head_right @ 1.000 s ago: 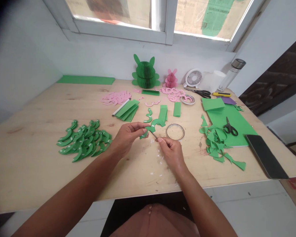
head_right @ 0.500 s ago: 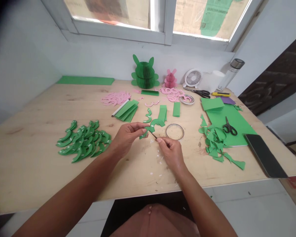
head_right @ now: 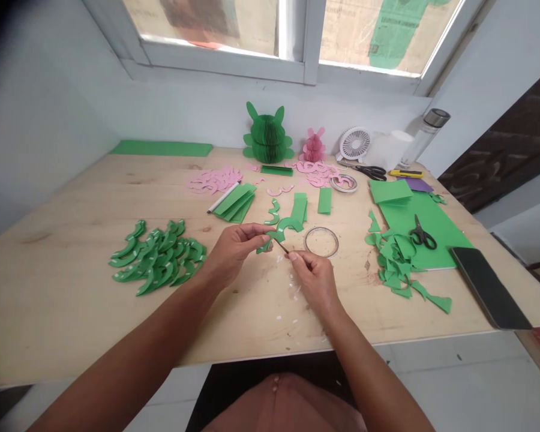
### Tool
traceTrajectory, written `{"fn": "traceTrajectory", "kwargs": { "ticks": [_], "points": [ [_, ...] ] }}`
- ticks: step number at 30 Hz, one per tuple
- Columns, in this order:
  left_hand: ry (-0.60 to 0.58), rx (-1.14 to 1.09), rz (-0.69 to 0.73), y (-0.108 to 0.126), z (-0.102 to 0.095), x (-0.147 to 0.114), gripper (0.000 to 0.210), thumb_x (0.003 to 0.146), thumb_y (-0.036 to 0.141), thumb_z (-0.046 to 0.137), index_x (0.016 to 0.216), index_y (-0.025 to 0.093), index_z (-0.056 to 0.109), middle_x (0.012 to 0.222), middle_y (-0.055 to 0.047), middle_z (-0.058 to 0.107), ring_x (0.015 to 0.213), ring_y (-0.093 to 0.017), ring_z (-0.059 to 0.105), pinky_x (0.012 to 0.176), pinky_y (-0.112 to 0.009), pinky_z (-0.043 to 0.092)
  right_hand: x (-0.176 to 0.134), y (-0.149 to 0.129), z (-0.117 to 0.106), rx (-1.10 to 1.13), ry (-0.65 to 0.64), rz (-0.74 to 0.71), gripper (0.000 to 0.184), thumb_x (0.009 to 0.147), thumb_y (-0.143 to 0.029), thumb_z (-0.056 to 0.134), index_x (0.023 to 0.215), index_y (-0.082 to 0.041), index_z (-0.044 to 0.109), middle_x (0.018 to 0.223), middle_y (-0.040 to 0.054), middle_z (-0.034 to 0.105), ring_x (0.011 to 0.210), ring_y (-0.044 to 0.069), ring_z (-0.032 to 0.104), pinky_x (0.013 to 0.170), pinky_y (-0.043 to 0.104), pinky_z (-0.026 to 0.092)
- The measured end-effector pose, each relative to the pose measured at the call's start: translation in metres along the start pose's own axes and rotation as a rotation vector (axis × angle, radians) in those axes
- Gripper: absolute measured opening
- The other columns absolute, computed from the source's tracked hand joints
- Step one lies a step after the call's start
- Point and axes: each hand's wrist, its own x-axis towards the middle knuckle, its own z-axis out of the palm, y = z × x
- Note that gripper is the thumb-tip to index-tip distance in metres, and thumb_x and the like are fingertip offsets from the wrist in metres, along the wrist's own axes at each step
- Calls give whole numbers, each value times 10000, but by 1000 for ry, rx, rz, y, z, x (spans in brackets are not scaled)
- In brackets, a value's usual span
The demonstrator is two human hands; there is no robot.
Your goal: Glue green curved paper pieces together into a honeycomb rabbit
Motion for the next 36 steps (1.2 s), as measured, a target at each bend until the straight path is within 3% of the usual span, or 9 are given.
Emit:
{"fn": "traceTrajectory", "kwargs": {
  "ticks": [22,36],
  "points": [
    [-12,3,-6,0,-1,0,184,640,236,688,796,144,720,570,-7,629,559,-117,524,612,-271,415,1,2,-2,-5,-11,-25,327,791,-426,546,793,-148,718,671,18,629,638,164,530,552,251,381],
    [-10,19,17,0,0,0,173,647,226,688,794,142,726,567,-8,636,556,-113,522,591,-257,407,1,3,-5,-68,-5,-47,312,800,-405,542,796,-144,714,704,28,656,664,173,565,548,243,400]
  ]
}}
